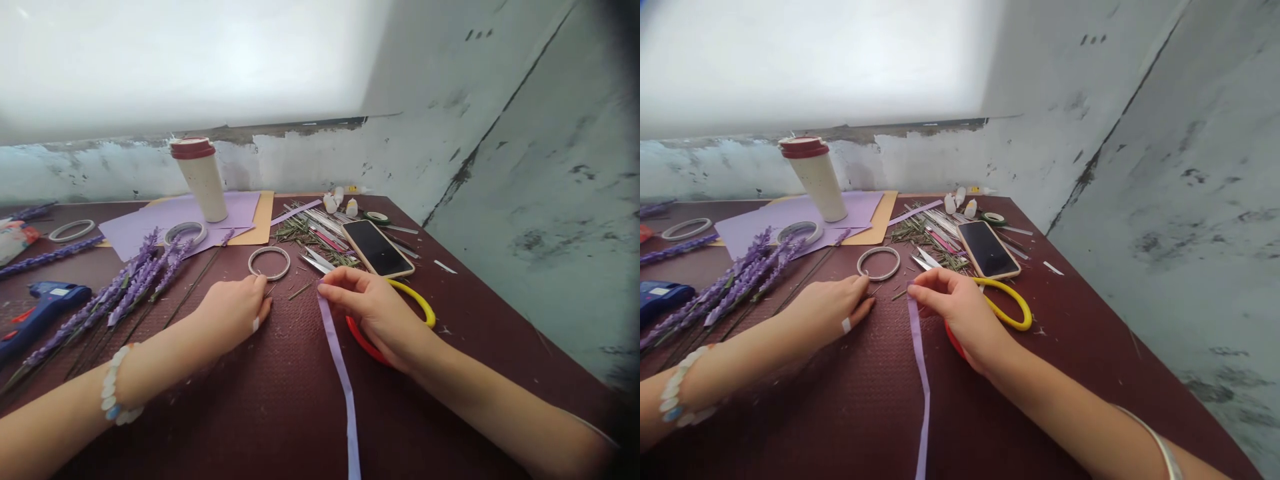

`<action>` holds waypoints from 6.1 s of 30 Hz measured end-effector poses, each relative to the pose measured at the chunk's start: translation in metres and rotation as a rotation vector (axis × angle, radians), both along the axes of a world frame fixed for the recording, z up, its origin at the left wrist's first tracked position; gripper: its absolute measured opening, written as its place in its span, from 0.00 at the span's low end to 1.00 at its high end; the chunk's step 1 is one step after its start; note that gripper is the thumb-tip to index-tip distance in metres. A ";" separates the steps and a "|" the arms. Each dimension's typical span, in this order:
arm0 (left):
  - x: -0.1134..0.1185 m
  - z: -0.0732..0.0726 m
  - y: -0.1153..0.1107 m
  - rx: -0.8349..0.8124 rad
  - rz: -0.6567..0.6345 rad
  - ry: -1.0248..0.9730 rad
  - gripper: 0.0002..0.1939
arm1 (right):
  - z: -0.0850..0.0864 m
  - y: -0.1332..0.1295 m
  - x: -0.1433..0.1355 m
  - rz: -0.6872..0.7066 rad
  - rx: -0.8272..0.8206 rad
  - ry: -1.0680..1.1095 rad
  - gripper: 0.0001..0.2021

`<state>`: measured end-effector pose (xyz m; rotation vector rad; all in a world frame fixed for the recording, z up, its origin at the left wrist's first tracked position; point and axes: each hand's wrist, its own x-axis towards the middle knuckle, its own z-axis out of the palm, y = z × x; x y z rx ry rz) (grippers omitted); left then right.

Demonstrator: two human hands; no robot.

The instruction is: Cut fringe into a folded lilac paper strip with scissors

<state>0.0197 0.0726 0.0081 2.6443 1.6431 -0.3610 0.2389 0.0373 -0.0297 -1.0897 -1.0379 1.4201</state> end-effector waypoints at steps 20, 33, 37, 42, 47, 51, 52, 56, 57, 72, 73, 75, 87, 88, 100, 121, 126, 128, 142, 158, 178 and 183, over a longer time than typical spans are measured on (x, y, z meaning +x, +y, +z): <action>-0.018 0.000 0.022 -0.547 -0.004 -0.861 0.17 | -0.008 0.008 0.004 0.070 -0.074 0.029 0.25; -0.003 -0.015 0.016 -0.646 0.297 -1.446 0.16 | -0.011 0.001 -0.002 0.173 0.012 -0.115 0.24; -0.004 -0.015 0.019 -0.618 0.339 -1.463 0.16 | -0.012 0.006 0.005 0.049 0.164 -0.252 0.15; -0.007 -0.013 0.020 -0.566 0.354 -1.475 0.17 | -0.008 0.010 0.004 0.101 0.234 -0.387 0.06; -0.004 -0.018 0.022 -0.559 0.345 -1.487 0.17 | -0.006 0.008 -0.008 0.260 0.147 -0.387 0.04; 0.002 -0.020 0.020 -0.541 0.331 -1.495 0.17 | -0.002 0.001 -0.019 0.339 0.094 -0.321 0.10; 0.004 -0.021 0.020 -0.535 0.329 -1.495 0.17 | -0.001 -0.001 -0.021 0.343 0.087 -0.308 0.14; 0.010 -0.023 0.017 -0.530 0.324 -1.491 0.18 | 0.000 -0.006 -0.031 0.338 0.057 -0.280 0.24; 0.011 -0.024 0.016 -0.532 0.321 -1.491 0.18 | 0.000 -0.006 -0.033 0.337 0.049 -0.273 0.25; 0.005 -0.037 -0.005 -0.888 0.219 -1.312 0.17 | -0.004 0.004 -0.002 0.049 0.020 -0.083 0.18; 0.005 -0.038 -0.006 -0.915 0.219 -1.309 0.18 | -0.004 0.006 0.001 0.042 0.013 -0.066 0.18; 0.006 -0.037 -0.007 -0.955 0.238 -1.316 0.20 | -0.004 0.009 0.005 0.032 0.003 -0.039 0.18; 0.007 -0.024 -0.021 -0.942 0.236 -1.376 0.11 | -0.001 0.009 0.009 0.003 -0.020 0.064 0.15; 0.008 -0.022 -0.023 -0.941 0.241 -1.374 0.11 | 0.000 0.009 0.009 0.006 -0.024 0.068 0.14; 0.010 -0.020 -0.024 -0.894 0.208 -1.344 0.13 | 0.004 0.010 0.013 0.046 -0.037 0.087 0.14; 0.002 -0.028 -0.020 -1.314 0.378 -1.327 0.23 | 0.005 0.010 0.015 -0.050 0.026 0.078 0.17; 0.006 -0.024 -0.024 -1.285 0.394 -1.333 0.21 | 0.006 0.010 0.014 -0.051 0.028 0.070 0.16; 0.007 -0.025 -0.024 -1.260 0.403 -1.336 0.20 | 0.005 0.010 0.015 -0.052 0.033 0.060 0.16; 0.014 -0.040 -0.032 -1.076 0.344 -1.358 0.21 | -0.002 0.015 0.014 -0.178 0.099 -0.052 0.25; 0.015 -0.025 -0.031 -1.233 0.508 -1.349 0.24 | 0.003 0.015 0.018 -0.059 0.068 0.071 0.23; 0.018 -0.038 -0.036 -1.149 0.369 -1.320 0.27 | 0.008 0.012 0.018 -0.083 0.084 0.020 0.22; 0.021 -0.036 -0.040 -1.098 0.340 -1.315 0.25 | 0.009 0.013 0.018 -0.095 0.079 0.009 0.23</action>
